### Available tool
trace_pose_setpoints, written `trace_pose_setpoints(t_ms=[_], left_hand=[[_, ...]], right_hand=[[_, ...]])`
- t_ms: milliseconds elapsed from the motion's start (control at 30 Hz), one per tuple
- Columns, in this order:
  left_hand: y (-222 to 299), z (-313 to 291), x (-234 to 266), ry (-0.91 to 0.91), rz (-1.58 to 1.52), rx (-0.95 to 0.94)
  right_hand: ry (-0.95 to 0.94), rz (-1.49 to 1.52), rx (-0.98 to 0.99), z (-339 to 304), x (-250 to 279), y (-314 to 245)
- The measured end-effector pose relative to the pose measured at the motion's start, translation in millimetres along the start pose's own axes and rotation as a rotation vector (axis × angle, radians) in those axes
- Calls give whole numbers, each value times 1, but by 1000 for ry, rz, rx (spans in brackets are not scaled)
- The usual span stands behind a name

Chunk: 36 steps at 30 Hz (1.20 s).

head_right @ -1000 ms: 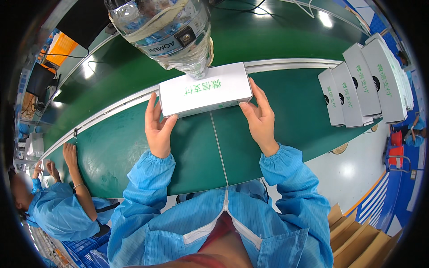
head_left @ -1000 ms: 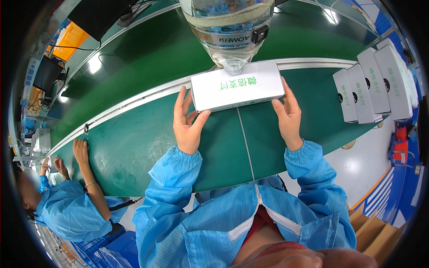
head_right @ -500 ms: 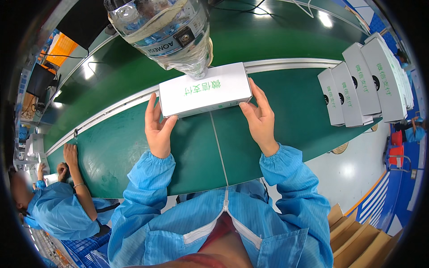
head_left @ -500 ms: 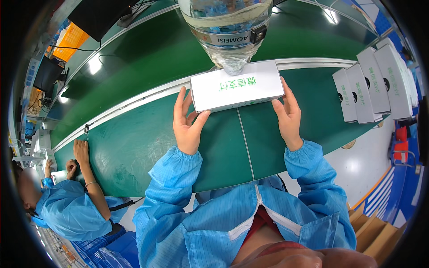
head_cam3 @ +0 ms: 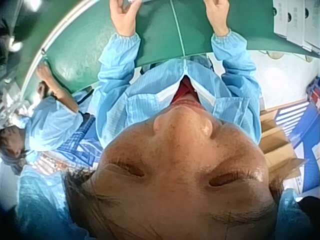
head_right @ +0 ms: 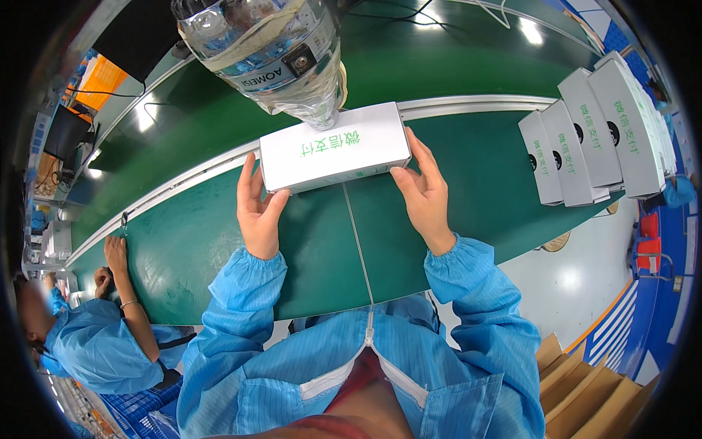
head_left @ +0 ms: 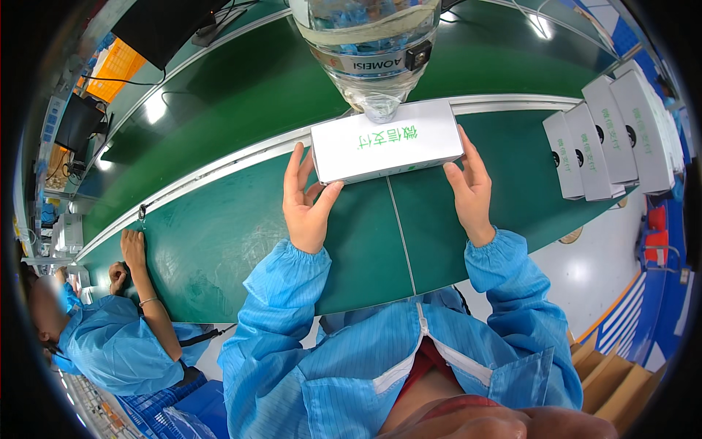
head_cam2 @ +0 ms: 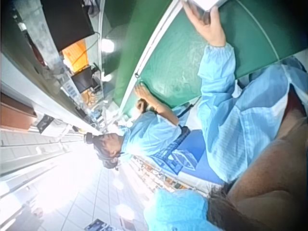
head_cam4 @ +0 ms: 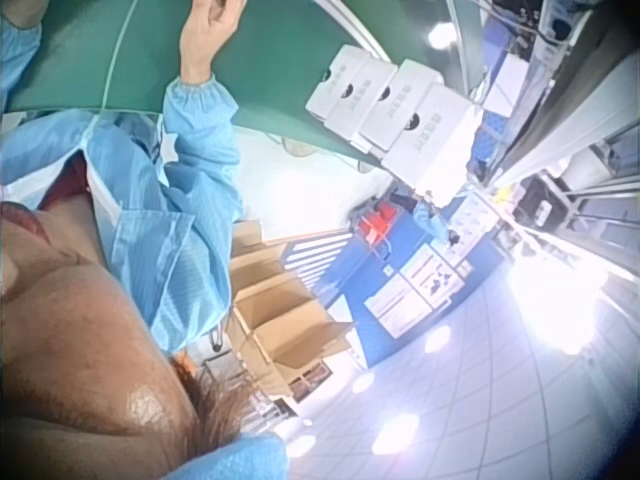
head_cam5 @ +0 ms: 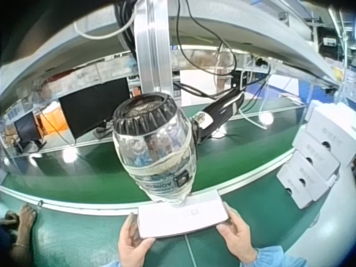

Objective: Inspecting and processing white equipment boxes on an electronics factory assembly line.

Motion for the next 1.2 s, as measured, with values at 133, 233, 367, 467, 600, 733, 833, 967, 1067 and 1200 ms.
trace_pose_setpoints(t_ms=[133, 233, 367, 467, 600, 733, 833, 967, 1067, 1200], left_hand=[[0, -1, 0, -2, -3, -4], [-1, -1, -1, -6, -6, -5], [0, 0, -2, -67, 106, 3], [8, 14, 6, -186, 571, -124], [3, 14, 10, -154, 594, -254], [0, -4, 36, -223, 398, -114], [25, -44, 77, -186, 393, -31], [54, -82, 186, 5, 626, -46], [79, -115, 271, 454, 933, -49], [106, -88, 189, 491, 991, -484]], right_hand=[[-2, -3, 2, -1, 0, 0], [-4, -9, -12, -2, 2, 1], [-22, 53, -57, 1, 0, -1], [-66, 24, -102, 1, 5, 15], [-121, -40, -12, -2, -1, 4], [-216, -68, -33, -26, 7, -1], [-150, -470, 245, -32, 40, -47], [322, -1016, 533, -28, 148, -120], [362, -1444, 749, 6, 207, -204], [260, -1635, 469, 70, 308, -230]])
Point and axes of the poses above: each hand's wrist, its own z-axis towards the middle knuckle, its own x-axis out of the back of the hand, y = z × x, the point moved 4 cm from there along z, towards the middle knuckle
